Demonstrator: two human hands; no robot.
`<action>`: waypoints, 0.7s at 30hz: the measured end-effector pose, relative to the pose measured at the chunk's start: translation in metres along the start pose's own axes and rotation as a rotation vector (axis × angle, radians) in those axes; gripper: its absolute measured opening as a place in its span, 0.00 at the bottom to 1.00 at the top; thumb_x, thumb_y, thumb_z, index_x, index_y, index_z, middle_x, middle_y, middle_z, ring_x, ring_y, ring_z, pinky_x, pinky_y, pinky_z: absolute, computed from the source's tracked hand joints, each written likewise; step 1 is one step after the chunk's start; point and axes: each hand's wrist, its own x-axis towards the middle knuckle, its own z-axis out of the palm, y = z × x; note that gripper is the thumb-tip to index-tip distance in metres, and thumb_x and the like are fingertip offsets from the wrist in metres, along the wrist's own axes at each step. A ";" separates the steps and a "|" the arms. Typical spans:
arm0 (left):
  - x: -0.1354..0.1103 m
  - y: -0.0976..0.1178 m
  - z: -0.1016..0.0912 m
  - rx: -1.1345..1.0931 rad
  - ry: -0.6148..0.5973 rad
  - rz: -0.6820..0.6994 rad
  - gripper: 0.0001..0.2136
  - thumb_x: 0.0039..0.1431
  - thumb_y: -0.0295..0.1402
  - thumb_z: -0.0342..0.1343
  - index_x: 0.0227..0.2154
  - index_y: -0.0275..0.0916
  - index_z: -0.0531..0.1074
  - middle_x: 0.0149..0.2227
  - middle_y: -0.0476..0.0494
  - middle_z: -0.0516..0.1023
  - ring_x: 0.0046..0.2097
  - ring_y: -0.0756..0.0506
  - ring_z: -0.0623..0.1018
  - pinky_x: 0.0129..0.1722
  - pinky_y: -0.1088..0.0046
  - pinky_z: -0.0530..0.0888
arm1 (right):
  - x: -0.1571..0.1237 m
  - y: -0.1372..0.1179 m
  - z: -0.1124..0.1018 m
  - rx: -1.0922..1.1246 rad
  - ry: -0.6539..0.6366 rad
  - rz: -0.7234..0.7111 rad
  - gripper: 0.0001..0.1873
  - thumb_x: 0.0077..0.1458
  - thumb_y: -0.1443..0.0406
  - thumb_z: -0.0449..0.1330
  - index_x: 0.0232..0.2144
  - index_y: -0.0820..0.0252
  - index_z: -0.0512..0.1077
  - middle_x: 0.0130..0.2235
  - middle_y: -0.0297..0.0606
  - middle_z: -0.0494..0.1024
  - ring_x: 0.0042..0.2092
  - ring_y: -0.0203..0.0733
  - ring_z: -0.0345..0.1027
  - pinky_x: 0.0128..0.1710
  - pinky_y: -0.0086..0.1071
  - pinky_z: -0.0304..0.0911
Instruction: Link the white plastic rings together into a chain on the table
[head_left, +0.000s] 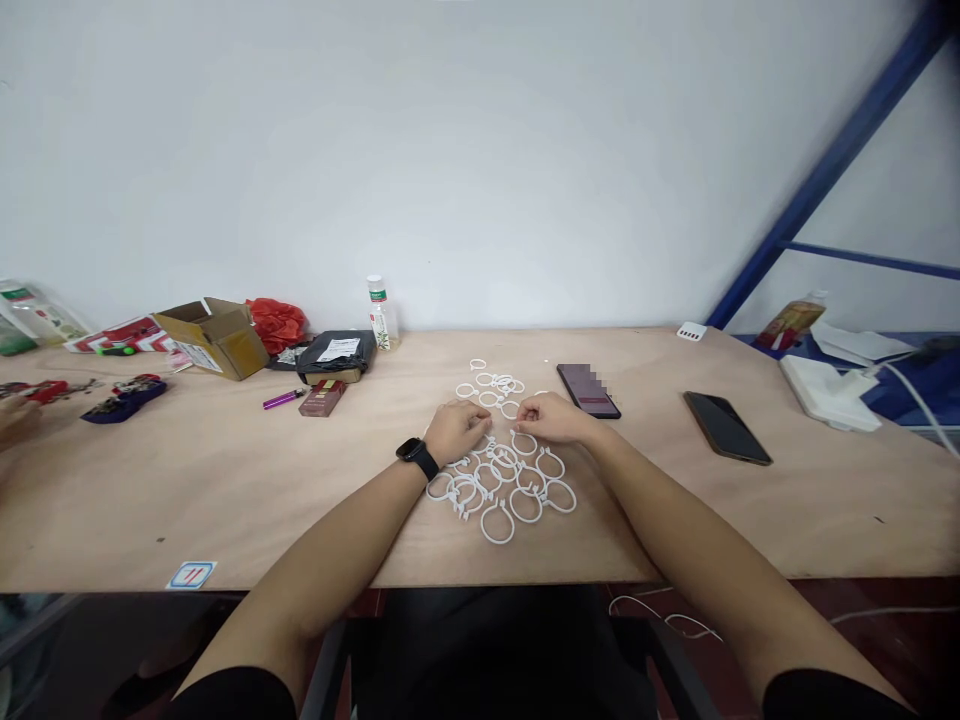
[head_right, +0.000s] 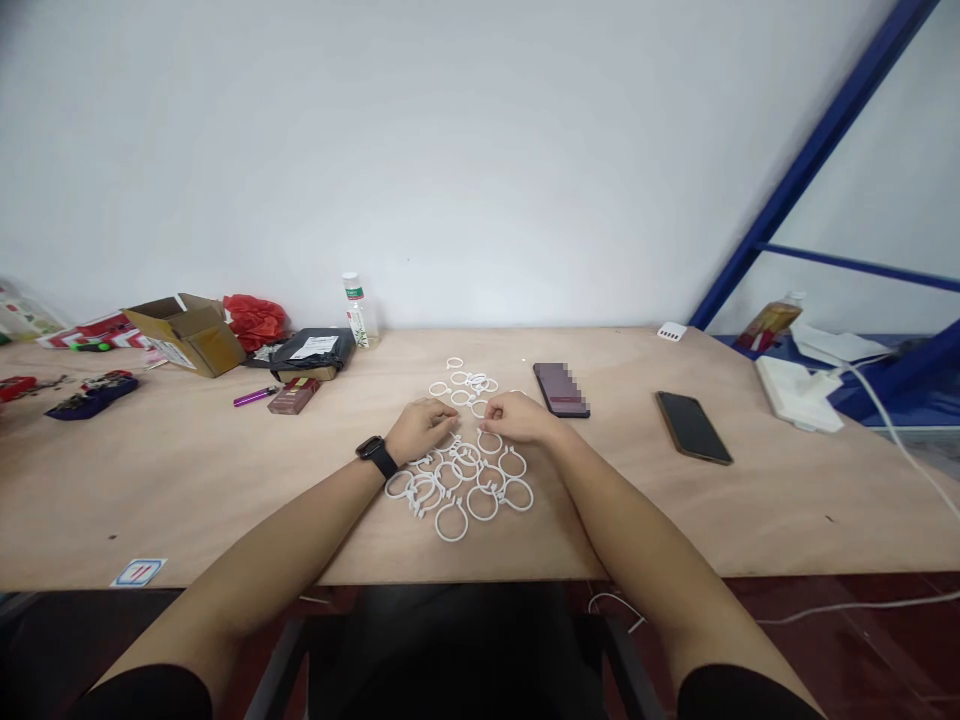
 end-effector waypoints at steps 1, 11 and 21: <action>0.000 0.000 0.000 -0.003 -0.003 0.005 0.10 0.61 0.37 0.54 0.38 0.41 0.79 0.40 0.45 0.81 0.44 0.45 0.77 0.50 0.67 0.70 | -0.001 -0.003 0.000 -0.002 -0.047 -0.011 0.07 0.46 0.61 0.65 0.23 0.58 0.76 0.23 0.33 0.77 0.25 0.37 0.67 0.24 0.27 0.57; 0.000 0.003 0.000 -0.034 -0.050 0.062 0.11 0.62 0.38 0.53 0.36 0.42 0.79 0.36 0.47 0.81 0.40 0.47 0.77 0.46 0.70 0.70 | 0.002 -0.015 0.010 -0.032 0.115 -0.188 0.06 0.50 0.68 0.59 0.29 0.59 0.77 0.31 0.36 0.78 0.32 0.38 0.69 0.33 0.29 0.60; 0.000 0.009 -0.004 -0.040 -0.026 0.091 0.12 0.64 0.35 0.49 0.34 0.40 0.77 0.33 0.46 0.80 0.36 0.47 0.76 0.42 0.72 0.70 | 0.001 -0.029 0.026 0.212 0.303 -0.166 0.10 0.56 0.61 0.58 0.36 0.58 0.78 0.34 0.38 0.81 0.32 0.40 0.71 0.34 0.32 0.65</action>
